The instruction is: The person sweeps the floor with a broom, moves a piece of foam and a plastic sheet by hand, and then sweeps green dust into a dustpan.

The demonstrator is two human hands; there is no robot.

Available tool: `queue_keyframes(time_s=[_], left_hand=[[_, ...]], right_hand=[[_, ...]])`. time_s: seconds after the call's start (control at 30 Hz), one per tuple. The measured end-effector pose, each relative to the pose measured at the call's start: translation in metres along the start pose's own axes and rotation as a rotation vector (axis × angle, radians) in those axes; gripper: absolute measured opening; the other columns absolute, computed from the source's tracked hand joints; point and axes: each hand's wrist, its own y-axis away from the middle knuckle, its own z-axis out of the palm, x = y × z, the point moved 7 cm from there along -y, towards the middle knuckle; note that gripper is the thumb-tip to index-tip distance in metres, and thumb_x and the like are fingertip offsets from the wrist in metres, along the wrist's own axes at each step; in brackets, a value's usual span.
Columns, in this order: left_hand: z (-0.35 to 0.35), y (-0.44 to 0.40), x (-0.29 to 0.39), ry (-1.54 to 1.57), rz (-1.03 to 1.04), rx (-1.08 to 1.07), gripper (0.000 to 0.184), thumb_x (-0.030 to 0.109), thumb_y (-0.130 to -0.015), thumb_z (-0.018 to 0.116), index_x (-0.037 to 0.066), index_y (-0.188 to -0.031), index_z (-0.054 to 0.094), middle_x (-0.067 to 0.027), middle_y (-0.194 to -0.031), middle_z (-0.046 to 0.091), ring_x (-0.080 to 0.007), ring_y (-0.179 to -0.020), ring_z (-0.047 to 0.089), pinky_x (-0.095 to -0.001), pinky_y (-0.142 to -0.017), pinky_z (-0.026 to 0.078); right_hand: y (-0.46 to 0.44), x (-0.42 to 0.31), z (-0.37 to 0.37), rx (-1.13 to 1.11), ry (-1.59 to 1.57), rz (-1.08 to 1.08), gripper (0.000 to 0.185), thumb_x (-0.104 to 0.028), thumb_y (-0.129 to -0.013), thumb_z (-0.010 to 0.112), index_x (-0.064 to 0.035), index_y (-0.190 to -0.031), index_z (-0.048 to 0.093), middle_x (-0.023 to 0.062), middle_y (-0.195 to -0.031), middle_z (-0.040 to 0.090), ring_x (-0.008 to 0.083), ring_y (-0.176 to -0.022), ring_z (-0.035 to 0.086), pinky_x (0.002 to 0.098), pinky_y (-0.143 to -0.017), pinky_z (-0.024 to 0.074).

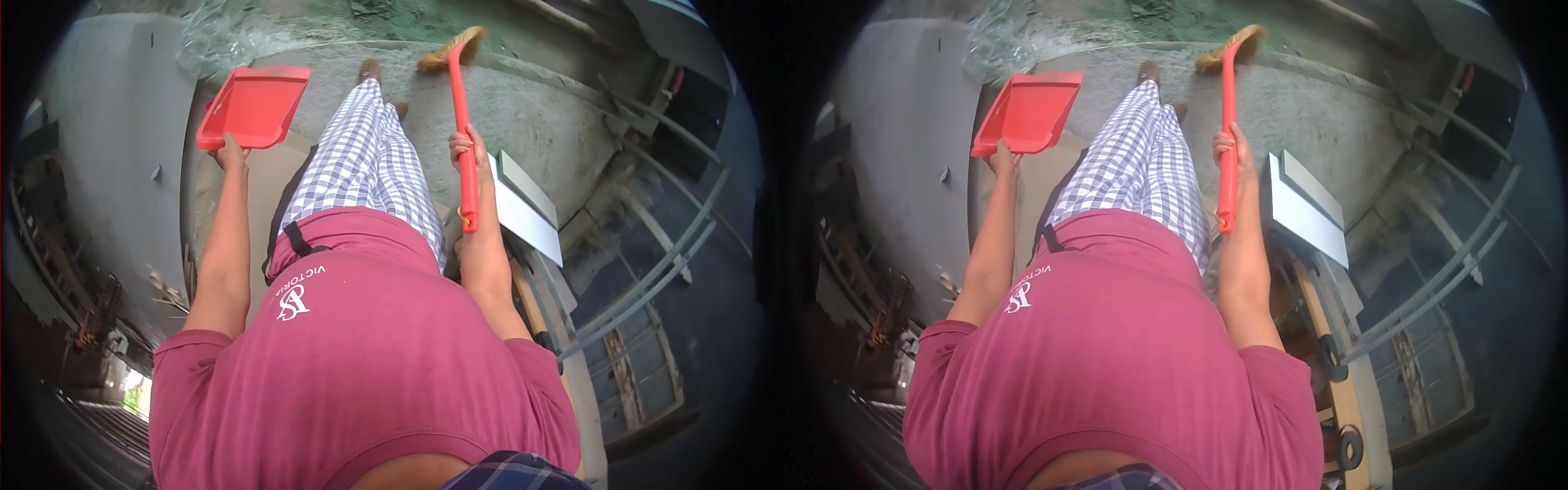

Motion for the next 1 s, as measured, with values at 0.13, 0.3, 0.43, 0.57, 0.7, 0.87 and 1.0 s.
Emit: queue_keyframes(time_s=[0.13, 0.3, 0.43, 0.57, 0.7, 0.87, 1.0], left_hand=[[-0.055, 0.012, -0.025, 0.108, -0.036, 0.173, 0.056, 0.013, -0.074, 0.053, 0.008, -0.120, 0.020, -0.0163, -0.118, 0.040, -0.0323, -0.095, 0.054, -0.0482, -0.068, 0.052], [-0.098, 0.035, -0.046, 0.207, -0.048, 0.266, 0.055, 0.012, -0.074, 0.051, 0.008, -0.120, 0.021, -0.0168, -0.120, 0.038, -0.0326, -0.098, 0.052, -0.0511, -0.069, 0.051], [-0.138, 0.058, -0.066, 0.238, -0.112, 0.410, 0.054, 0.014, -0.074, 0.050, 0.008, -0.119, 0.022, -0.0161, -0.120, 0.038, -0.0324, -0.099, 0.051, -0.0519, -0.069, 0.050], [-0.174, 0.069, -0.073, 0.340, -0.125, 0.485, 0.054, 0.015, -0.073, 0.051, 0.007, -0.118, 0.022, -0.0160, -0.120, 0.037, -0.0326, -0.099, 0.051, -0.0523, -0.070, 0.050], [-0.195, 0.052, -0.081, 0.400, -0.127, 0.547, 0.053, 0.014, -0.074, 0.050, 0.007, -0.118, 0.023, -0.0161, -0.121, 0.036, -0.0333, -0.100, 0.050, -0.0527, -0.072, 0.049], [-0.194, 0.019, -0.074, 0.357, -0.195, 0.621, 0.051, 0.014, -0.075, 0.049, 0.007, -0.118, 0.024, -0.0165, -0.122, 0.035, -0.0351, -0.102, 0.049, -0.0539, -0.073, 0.050], [-0.181, -0.042, -0.045, 0.302, -0.273, 0.609, 0.053, 0.013, -0.074, 0.050, 0.007, -0.120, 0.024, -0.0177, -0.120, 0.038, -0.0339, -0.102, 0.050, -0.0513, -0.071, 0.052]], right_hand=[[0.003, 0.024, 0.008, 0.275, 0.424, -0.165, 0.029, -0.026, -0.080, 0.061, -0.0093, -0.086, 0.038, -0.0003, -0.060, 0.042, 0.0032, -0.044, 0.040, 0.0149, -0.036, 0.0354], [-0.018, 0.072, 0.039, 0.317, 0.614, 0.053, 0.029, -0.024, -0.081, 0.060, -0.0126, -0.093, 0.036, 0.0028, -0.063, 0.043, 0.0040, -0.042, 0.039, 0.0151, -0.032, 0.0335], [-0.055, 0.096, 0.039, 0.457, 0.943, 0.188, 0.022, -0.026, -0.083, 0.057, -0.0134, -0.090, 0.040, 0.0005, -0.060, 0.043, 0.0045, -0.041, 0.039, 0.0166, -0.032, 0.0330], [-0.078, 0.067, 0.006, 0.534, 1.197, 0.229, 0.025, -0.030, -0.082, 0.057, -0.0135, -0.087, 0.039, -0.0004, -0.052, 0.042, 0.0064, -0.038, 0.039, 0.0187, -0.031, 0.0333], [-0.042, 0.023, 0.012, 0.625, 1.353, 0.095, 0.025, -0.032, -0.082, 0.055, -0.0151, -0.091, 0.039, -0.0029, -0.048, 0.037, 0.0062, -0.036, 0.036, 0.0195, -0.031, 0.0322], [-0.008, 0.085, 0.095, 0.682, 1.304, 0.015, 0.030, -0.031, -0.083, 0.053, -0.0194, -0.108, 0.038, -0.0035, -0.054, 0.037, 0.0043, -0.037, 0.035, 0.0181, -0.032, 0.0323], [-0.093, 0.146, 0.149, 0.653, 1.158, -0.012, 0.032, -0.030, -0.082, 0.057, -0.0213, -0.106, 0.039, -0.0022, -0.056, 0.040, 0.0036, -0.039, 0.036, 0.0160, -0.032, 0.0324]])
